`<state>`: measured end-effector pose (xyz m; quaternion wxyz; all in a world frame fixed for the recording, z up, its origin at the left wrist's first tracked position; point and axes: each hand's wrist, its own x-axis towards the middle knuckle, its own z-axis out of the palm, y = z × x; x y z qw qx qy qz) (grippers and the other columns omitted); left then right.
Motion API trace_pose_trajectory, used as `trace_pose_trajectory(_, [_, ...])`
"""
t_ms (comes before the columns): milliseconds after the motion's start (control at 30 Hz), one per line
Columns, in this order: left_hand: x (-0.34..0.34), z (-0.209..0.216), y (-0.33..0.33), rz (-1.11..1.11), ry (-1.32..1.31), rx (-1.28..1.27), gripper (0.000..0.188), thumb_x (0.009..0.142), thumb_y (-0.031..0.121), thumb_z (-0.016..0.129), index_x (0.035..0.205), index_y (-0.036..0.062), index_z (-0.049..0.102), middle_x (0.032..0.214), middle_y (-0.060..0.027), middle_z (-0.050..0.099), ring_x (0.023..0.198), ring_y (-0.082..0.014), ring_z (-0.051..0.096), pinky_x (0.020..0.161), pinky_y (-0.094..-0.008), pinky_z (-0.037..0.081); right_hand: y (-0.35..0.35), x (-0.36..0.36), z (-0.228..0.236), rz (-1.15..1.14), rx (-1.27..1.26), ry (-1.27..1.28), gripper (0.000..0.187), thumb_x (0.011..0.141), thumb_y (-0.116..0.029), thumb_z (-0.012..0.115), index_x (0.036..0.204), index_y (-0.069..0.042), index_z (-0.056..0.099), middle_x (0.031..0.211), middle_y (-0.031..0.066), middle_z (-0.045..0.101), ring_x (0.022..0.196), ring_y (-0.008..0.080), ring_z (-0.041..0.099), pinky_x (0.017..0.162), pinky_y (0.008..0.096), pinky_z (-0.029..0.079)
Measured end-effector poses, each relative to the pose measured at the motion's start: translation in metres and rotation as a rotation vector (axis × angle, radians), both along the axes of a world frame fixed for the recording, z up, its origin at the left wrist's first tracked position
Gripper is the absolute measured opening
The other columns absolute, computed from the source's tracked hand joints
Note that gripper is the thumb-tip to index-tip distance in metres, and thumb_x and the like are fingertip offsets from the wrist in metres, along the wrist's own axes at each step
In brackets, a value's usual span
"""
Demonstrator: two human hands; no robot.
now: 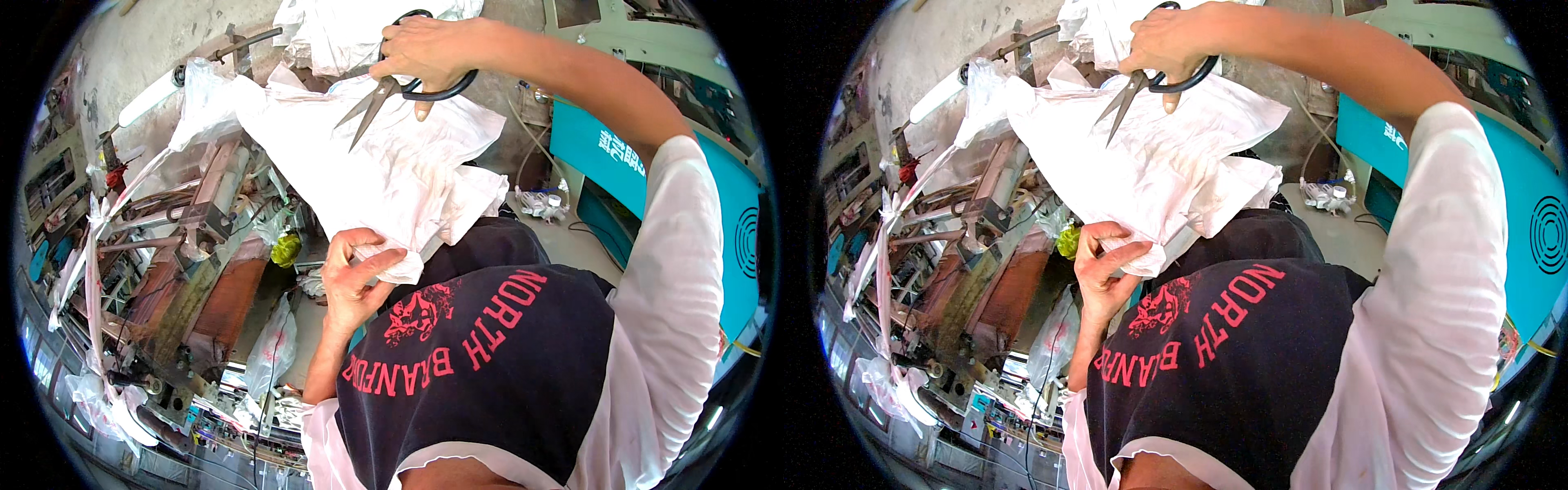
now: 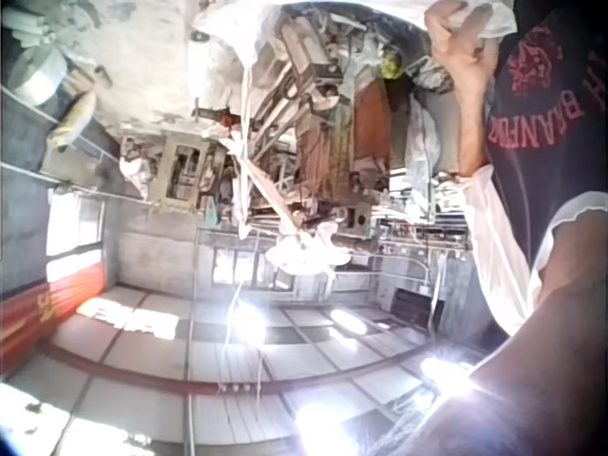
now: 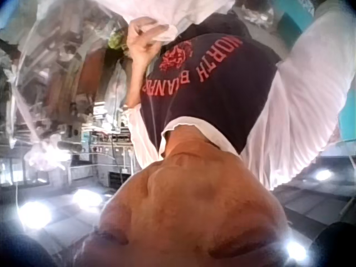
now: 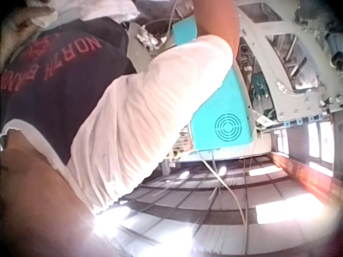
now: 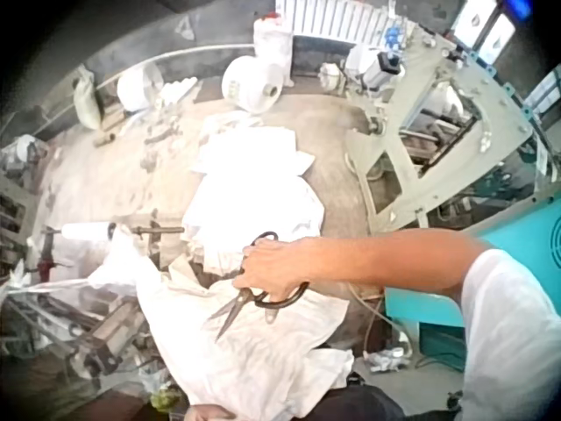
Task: The person cuts a white plastic bag with shears, walks to a different machine to interact with a touchscreen and adjust internal components, and eventually removes a printed bag with a yellow smiley face.
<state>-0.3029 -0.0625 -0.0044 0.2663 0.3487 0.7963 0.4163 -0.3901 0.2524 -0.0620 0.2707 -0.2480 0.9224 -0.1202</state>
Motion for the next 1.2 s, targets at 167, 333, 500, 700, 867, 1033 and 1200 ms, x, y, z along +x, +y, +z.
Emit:
trace_pose_trajectory(167, [0.006, 0.001, -0.004, 0.005, -0.001, -0.019, 0.037, 0.055, 0.003, 0.075, 0.090, 0.0151, 0.072, 0.094, -0.0071, 0.058, 0.088, -0.0247, 0.060, 0.068, -0.0335, 0.050, 0.016, -0.028, 0.017, 0.154, -0.126, -0.078, 0.026, 0.076, -0.023, 0.062, 0.099, -0.011, 0.058, 0.083, 0.0151, 0.062, 0.084, 0.0331, 0.061, 0.069, 0.0452, 0.046])
trace_pose_trajectory(333, [0.011, 0.002, -0.005, -0.109, 0.070, -0.040, 0.031, 0.055, 0.009, 0.075, 0.085, 0.0143, 0.069, 0.097, -0.0048, 0.059, 0.088, -0.0238, 0.059, 0.068, -0.0334, 0.050, 0.028, -0.057, -0.045, -0.078, -0.049, 0.068, 0.028, 0.071, -0.019, 0.064, 0.098, -0.013, 0.061, 0.085, 0.0156, 0.065, 0.084, 0.0349, 0.063, 0.068, 0.0473, 0.048])
trace_pose_trajectory(500, [0.019, 0.004, -0.009, -0.300, 0.045, -0.110, 0.032, 0.052, 0.011, 0.074, 0.083, 0.0141, 0.069, 0.101, -0.0053, 0.059, 0.084, -0.0239, 0.058, 0.069, -0.0339, 0.049, 0.010, -0.110, -0.101, 0.023, 0.000, 0.076, 0.032, 0.067, -0.021, 0.068, 0.098, -0.014, 0.064, 0.085, 0.0135, 0.065, 0.086, 0.0328, 0.063, 0.069, 0.0462, 0.049])
trace_pose_trajectory(700, [0.025, -0.005, -0.012, -0.378, 0.016, -0.011, 0.020, 0.059, 0.013, 0.069, 0.077, 0.0115, 0.061, 0.105, -0.0039, 0.057, 0.073, -0.0203, 0.054, 0.060, -0.0327, 0.046, -0.014, -0.158, -0.128, 0.212, 0.073, -0.025, 0.032, 0.069, -0.022, 0.068, 0.100, -0.015, 0.066, 0.090, 0.0127, 0.067, 0.085, 0.0317, 0.063, 0.071, 0.0441, 0.049])
trace_pose_trajectory(867, [0.026, -0.008, -0.015, -0.438, -0.050, 0.020, 0.015, 0.065, 0.016, 0.066, 0.078, 0.0116, 0.061, 0.105, -0.0040, 0.055, 0.077, -0.0203, 0.052, 0.062, -0.0337, 0.044, -0.047, -0.131, -0.150, -0.474, -0.601, -0.529, 0.060, 0.068, -0.041, 0.079, 0.113, -0.010, 0.054, 0.093, 0.0081, 0.061, 0.092, 0.0210, 0.056, 0.066, 0.0381, 0.049])
trace_pose_trajectory(1033, [0.026, -0.006, -0.016, -0.496, -0.044, 0.039, 0.015, 0.066, 0.018, 0.064, 0.080, 0.0121, 0.063, 0.105, -0.0041, 0.055, 0.080, -0.0212, 0.051, 0.063, -0.0343, 0.044, -0.126, -0.080, -0.157, -0.560, -1.067, -0.818, 0.057, 0.072, -0.024, 0.075, 0.122, -0.013, 0.051, 0.092, 0.0042, 0.061, 0.066, 0.0130, 0.055, 0.053, 0.0300, 0.045])
trace_pose_trajectory(1200, [0.038, -0.002, -0.043, -0.104, 0.104, -0.097, 0.035, 0.055, 0.009, 0.070, 0.090, 0.0099, 0.065, 0.120, -0.0138, 0.053, 0.088, -0.0272, 0.056, 0.073, -0.0366, 0.048, -0.095, -0.086, -0.136, -0.488, -0.798, -0.158, 0.058, 0.067, -0.010, 0.071, 0.122, -0.006, 0.053, 0.116, 0.0124, 0.059, 0.108, 0.0250, 0.054, 0.092, 0.0350, 0.044])
